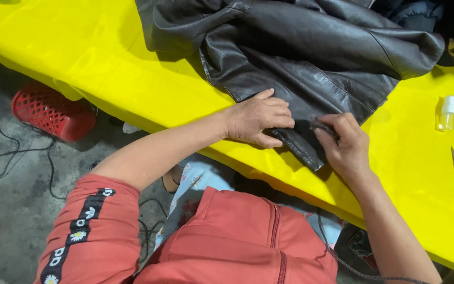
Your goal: The person is repairing a leather jacket by applying a repair compound to the seams, drying it with a hairdryer, and smoothing the surface.
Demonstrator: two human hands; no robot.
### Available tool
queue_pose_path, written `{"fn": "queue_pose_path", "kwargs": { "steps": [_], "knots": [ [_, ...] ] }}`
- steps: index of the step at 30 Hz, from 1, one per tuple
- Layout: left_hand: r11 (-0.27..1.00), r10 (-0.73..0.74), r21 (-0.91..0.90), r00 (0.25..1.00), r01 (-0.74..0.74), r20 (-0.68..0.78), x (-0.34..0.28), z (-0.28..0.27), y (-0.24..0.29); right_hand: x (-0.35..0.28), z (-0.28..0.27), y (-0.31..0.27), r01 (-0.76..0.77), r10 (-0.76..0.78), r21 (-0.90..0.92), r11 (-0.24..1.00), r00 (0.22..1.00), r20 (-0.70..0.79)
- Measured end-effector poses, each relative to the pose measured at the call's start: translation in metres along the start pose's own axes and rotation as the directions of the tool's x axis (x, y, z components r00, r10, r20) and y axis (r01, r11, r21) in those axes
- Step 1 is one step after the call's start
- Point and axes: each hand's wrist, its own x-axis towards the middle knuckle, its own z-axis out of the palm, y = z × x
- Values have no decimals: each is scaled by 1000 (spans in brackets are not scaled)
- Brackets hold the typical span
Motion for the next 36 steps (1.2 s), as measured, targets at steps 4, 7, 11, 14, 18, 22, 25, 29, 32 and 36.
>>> {"fn": "queue_pose_path", "kwargs": {
  "steps": [4,7,11,14,18,22,25,29,32,36],
  "knots": [
    [997,73,40,997,-71,-37,-4,13,-6,-4,9,4,191,-187,-51,980,980,64],
    [992,104,74,994,-101,-37,-3,11,-3,-1,0,51,168,-152,-247,954,985,85],
    [966,244,91,970,-243,-1,9,-28,12,21,-25,71,-67,106,-541,838,994,41],
    [976,207,66,978,-206,-7,12,-31,17,16,-22,30,-67,109,-460,885,992,64],
    [955,256,173,965,-242,-61,15,-27,17,-7,-9,-16,171,-143,-120,978,967,213],
    [956,266,144,963,-256,-52,14,-27,17,-1,-12,29,36,41,-285,958,965,259],
    [954,277,126,961,-272,-21,15,-25,18,9,-27,50,-109,201,-518,848,972,124],
    [946,317,90,947,-312,-50,16,-27,25,-2,-30,19,-163,202,-335,928,976,87],
    [956,259,184,950,-227,-172,10,12,20,-27,-2,2,95,-61,-187,978,982,180],
    [940,323,166,934,-298,-154,8,-9,30,-12,-15,59,214,-154,-359,908,970,189]
  ]
}}
